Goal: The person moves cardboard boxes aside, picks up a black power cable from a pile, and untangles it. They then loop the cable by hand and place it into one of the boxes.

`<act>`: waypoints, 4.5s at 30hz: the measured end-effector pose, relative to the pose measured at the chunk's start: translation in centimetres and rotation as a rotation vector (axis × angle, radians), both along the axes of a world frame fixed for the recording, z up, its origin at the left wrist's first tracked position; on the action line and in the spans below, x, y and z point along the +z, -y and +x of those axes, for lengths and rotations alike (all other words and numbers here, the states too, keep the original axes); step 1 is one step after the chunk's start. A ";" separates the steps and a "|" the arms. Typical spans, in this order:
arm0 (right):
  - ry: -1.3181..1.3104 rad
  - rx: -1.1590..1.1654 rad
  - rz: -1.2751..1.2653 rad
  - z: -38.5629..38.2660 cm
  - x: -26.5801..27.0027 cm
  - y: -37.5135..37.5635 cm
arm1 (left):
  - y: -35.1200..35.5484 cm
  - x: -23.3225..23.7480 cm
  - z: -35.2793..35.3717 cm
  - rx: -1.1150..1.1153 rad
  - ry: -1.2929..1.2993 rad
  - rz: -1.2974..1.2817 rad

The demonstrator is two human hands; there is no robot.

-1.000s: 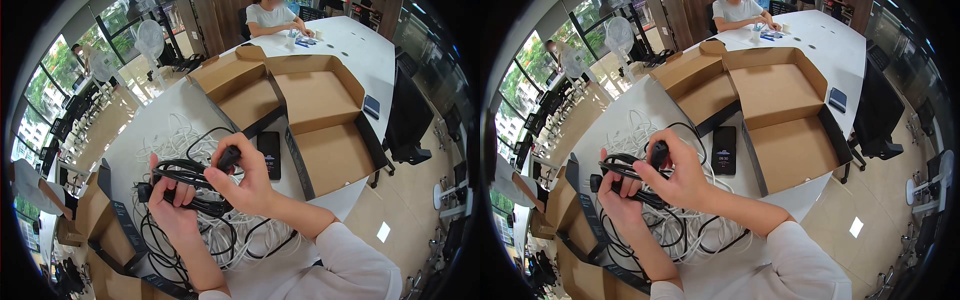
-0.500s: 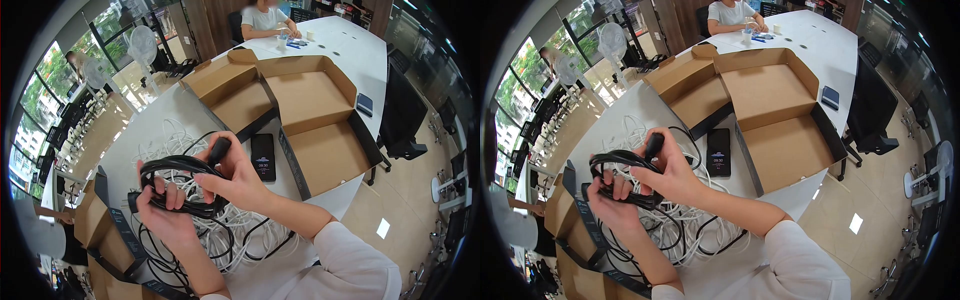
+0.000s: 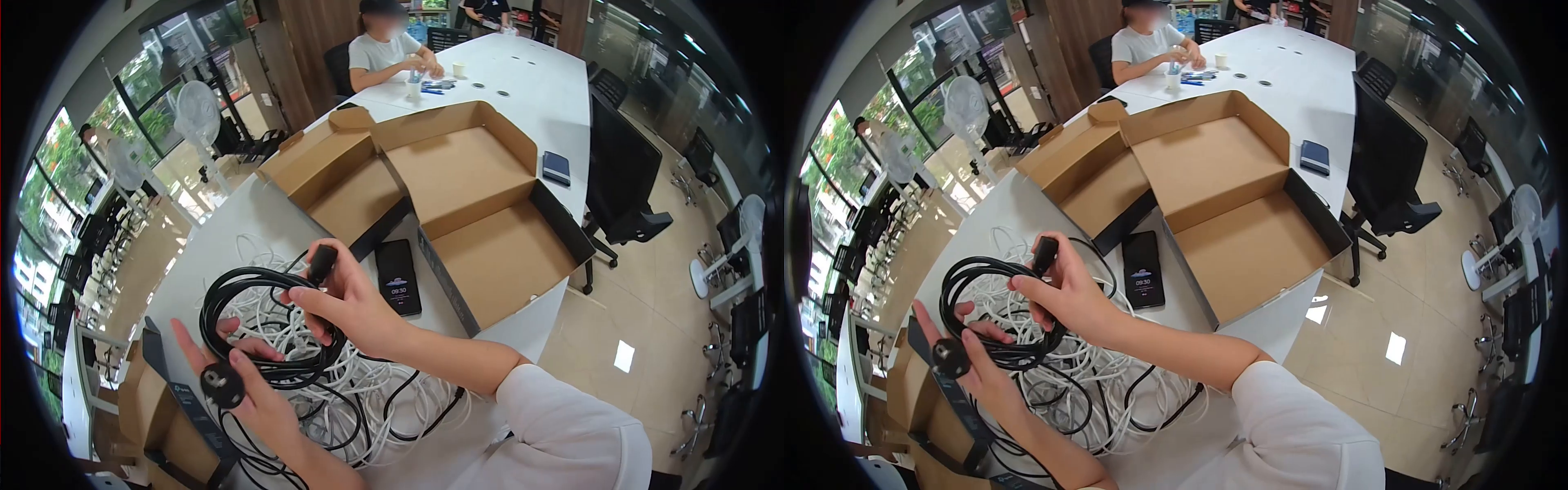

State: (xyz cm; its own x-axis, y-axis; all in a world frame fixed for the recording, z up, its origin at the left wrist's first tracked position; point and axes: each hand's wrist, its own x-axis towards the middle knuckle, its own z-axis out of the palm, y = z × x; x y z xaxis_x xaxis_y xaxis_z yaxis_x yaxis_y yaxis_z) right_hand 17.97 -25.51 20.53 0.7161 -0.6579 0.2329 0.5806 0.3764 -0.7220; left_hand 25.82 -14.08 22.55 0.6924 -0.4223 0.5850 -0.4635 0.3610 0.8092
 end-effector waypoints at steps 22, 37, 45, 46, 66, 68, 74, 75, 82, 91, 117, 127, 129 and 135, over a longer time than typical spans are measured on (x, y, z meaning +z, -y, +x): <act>0.096 0.061 -0.095 -2.4 2.0 -1.3 | 0.1 -2.2 0.7 0.057 0.335 0.376; 0.282 0.041 0.004 -4.6 3.2 -1.5 | 0.7 -1.8 -0.7 -0.291 -0.238 0.026; 0.323 0.161 0.306 -5.8 2.9 0.8 | 0.3 -1.8 -1.7 -0.601 -0.409 -0.068; 0.285 0.139 0.323 -5.7 2.9 0.9 | 0.2 -2.8 -1.6 -0.579 -0.452 -0.075; 0.113 -0.189 -0.163 -6.2 3.4 1.9 | -1.2 -2.3 -2.4 -0.458 -0.574 -0.125; 0.077 -0.218 -0.223 -6.9 3.2 2.0 | -1.7 -2.1 -2.6 -0.471 -0.575 -0.113; -0.006 -0.290 -0.302 -9.4 3.4 1.7 | -3.4 -2.2 -2.1 -0.470 -0.533 -0.049; 0.001 -0.321 -0.300 -9.8 3.1 1.7 | -3.8 -2.4 -1.8 -0.487 -0.507 -0.032; -0.021 -0.576 -0.192 -16.1 -0.7 1.4 | -0.2 -1.7 -5.4 -0.456 -0.571 0.063; -0.223 -0.863 -0.149 -26.4 -7.2 0.5 | 5.6 -1.9 -10.4 -0.530 -0.252 0.326; -0.317 -0.975 -0.222 -35.7 -9.0 -0.5 | 23.6 -2.7 -26.1 -1.000 -0.277 0.526; -0.393 -0.596 -0.053 -33.4 -9.8 -1.1 | 21.5 -2.7 -23.8 -1.237 -1.051 0.128; -0.308 -0.632 -0.023 -32.3 -9.6 -0.9 | 20.8 -2.8 -23.2 -1.241 -1.172 0.087; -0.183 -0.717 -0.258 -31.0 -8.4 -1.2 | 18.6 -2.6 -23.2 -1.062 -1.170 -0.049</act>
State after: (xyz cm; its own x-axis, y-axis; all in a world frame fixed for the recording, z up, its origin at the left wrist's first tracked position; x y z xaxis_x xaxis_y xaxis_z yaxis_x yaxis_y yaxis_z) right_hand -13.03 -24.28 12.14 0.1789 -0.9154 0.3605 0.4820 -0.2379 -0.8433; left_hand 2.64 -32.67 19.92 0.1652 -0.9862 -0.0119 0.8540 0.1370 0.5020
